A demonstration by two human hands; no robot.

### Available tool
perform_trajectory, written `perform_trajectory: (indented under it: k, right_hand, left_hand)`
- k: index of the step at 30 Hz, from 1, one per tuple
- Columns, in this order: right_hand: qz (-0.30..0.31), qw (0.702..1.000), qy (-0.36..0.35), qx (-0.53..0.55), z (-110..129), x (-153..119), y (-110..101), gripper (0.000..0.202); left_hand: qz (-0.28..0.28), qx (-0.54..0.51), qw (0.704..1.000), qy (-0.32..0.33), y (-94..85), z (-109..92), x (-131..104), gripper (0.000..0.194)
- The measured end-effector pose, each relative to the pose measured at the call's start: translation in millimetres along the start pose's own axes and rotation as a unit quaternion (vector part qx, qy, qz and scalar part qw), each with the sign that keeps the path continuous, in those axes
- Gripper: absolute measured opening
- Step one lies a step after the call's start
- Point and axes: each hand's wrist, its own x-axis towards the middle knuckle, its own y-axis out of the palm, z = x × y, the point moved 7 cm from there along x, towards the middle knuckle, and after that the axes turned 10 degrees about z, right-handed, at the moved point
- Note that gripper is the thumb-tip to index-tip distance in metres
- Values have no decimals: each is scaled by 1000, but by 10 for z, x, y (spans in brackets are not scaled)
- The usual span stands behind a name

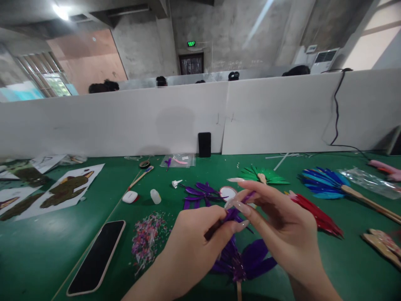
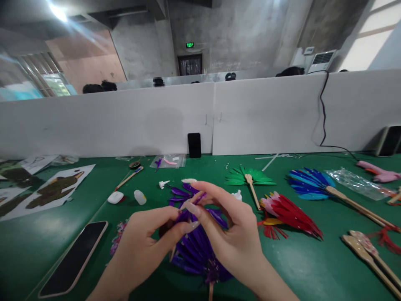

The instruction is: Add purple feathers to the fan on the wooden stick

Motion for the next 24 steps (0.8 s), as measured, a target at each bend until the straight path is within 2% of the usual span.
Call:
perform_trajectory:
  k: [6,12,19,24]
  right_hand:
    - [-21,999,8,-32,5,-27,-20,30]
    - [-35,998,8,-42,2,-38,-8,32]
    - [-45,998,2,-44,13,-40,-9,31]
    - [-19,999,6,-35,8,-10,6,34]
  left_hand:
    - [-11,38,999,28,-16,-67,-12,35]
    - [-22,63,998,23,-23,-69,-20,32]
    - [-18,38,999,22,-10,-62,-36,32]
    - [-6,15,1000,-3,12,-15,-27,33]
